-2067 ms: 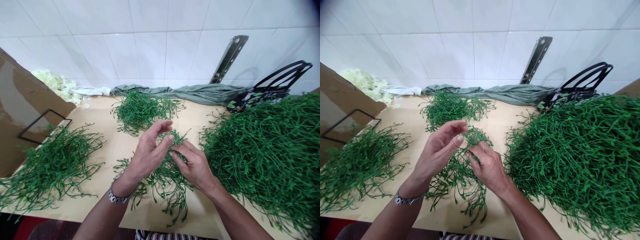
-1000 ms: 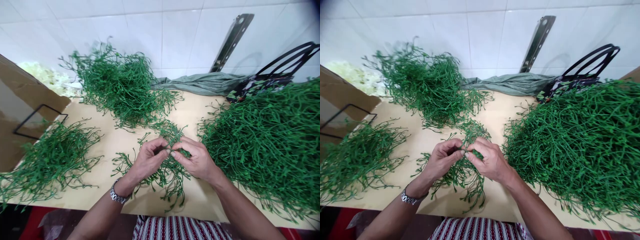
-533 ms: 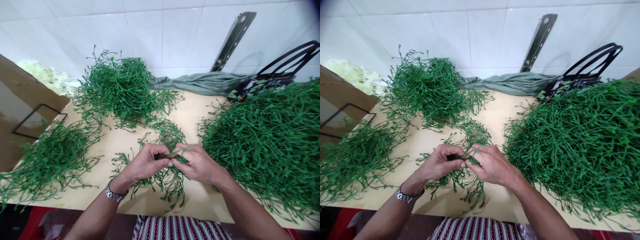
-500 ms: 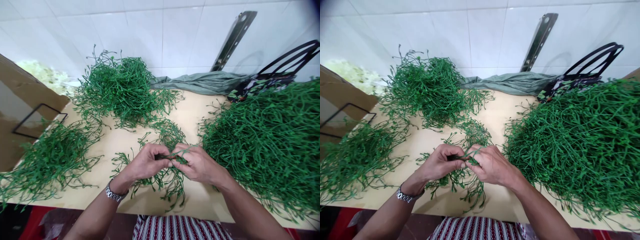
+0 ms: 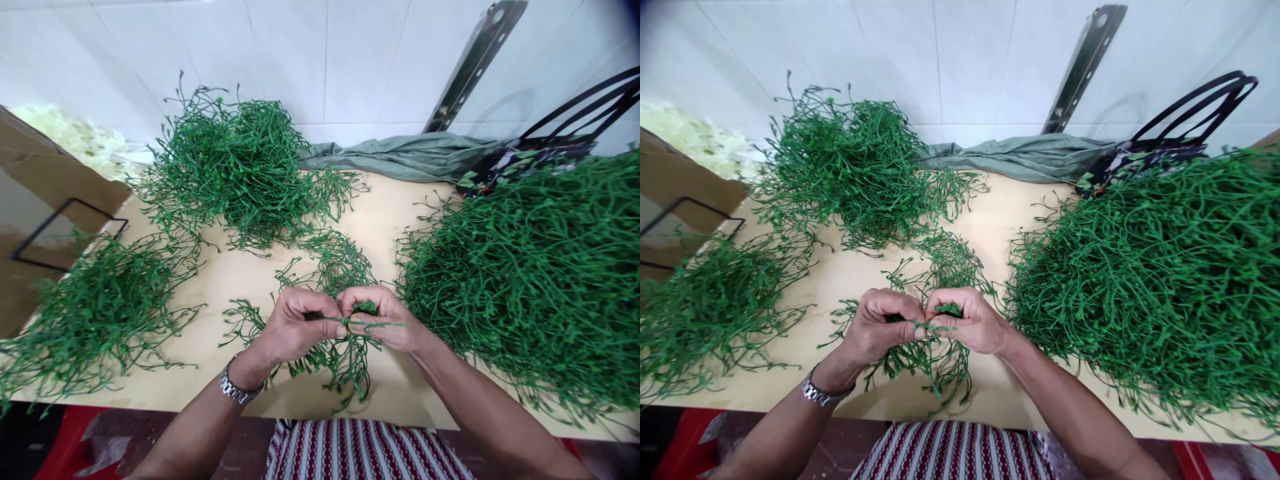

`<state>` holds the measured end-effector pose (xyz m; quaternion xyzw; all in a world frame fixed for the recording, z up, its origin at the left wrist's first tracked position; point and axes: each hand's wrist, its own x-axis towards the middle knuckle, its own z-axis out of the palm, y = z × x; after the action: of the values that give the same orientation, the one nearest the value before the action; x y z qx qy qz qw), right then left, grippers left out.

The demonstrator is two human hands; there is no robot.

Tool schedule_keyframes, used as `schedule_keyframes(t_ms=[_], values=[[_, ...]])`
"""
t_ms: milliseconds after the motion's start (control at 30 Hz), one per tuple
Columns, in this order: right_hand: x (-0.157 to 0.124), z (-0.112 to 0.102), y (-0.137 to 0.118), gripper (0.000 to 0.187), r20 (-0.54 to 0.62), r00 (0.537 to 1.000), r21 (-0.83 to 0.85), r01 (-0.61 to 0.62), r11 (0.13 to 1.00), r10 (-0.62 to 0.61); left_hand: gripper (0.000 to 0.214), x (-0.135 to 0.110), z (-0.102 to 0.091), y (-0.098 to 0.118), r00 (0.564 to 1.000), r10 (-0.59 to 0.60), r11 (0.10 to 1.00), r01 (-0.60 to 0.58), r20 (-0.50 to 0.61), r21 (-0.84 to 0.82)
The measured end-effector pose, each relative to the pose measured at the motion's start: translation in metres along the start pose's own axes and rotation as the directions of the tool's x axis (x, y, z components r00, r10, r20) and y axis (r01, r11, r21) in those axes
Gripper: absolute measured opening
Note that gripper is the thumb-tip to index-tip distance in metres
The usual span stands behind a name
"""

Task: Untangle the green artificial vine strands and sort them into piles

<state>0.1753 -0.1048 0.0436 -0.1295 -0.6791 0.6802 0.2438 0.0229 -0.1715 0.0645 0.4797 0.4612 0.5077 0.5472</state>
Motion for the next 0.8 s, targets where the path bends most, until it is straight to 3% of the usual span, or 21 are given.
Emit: schedule_keyframes(t_ms=[133,233,333,467,600,700,800], values=[[-0.001,0.008,0.009,0.028,-0.012,0.999,0.244,-0.048,0.969,0.053,0.021,-0.001,-0.002,-0.007,0.999,0.035,0.998,-0.035,-0.001,-0.054],[-0.002,0.012,0.010,0.029,-0.047,0.997,0.252,-0.040,0.967,0.053,0.019,-0.001,-0.001,-0.011,0.998,0.059,0.991,-0.061,-0.021,-0.122],[-0.004,0.012,0.005,0.021,-0.143,0.988,-0.032,0.054,0.998,-0.058,0.017,-0.002,0.002,-0.011,0.989,0.115,0.993,-0.116,-0.093,-0.006],[-0.006,0.011,-0.004,0.007,-0.191,0.949,-0.475,0.136,0.870,-0.252,0.012,-0.006,0.007,-0.009,0.934,0.327,0.901,-0.262,-0.142,0.346],[-0.008,0.016,-0.007,0.008,-0.224,0.912,-0.592,0.151,0.791,-0.343,0.011,-0.010,0.011,-0.011,0.878,0.444,0.819,-0.318,-0.176,0.478],[-0.010,0.019,-0.006,0.008,-0.243,0.921,-0.516,0.143,0.845,-0.304,0.008,-0.012,0.010,-0.013,0.899,0.394,0.868,-0.294,-0.193,0.401],[-0.012,0.020,-0.005,0.010,-0.226,0.951,-0.303,0.136,0.943,-0.210,0.010,-0.012,0.008,-0.013,0.965,0.202,0.975,-0.182,-0.165,0.131]])
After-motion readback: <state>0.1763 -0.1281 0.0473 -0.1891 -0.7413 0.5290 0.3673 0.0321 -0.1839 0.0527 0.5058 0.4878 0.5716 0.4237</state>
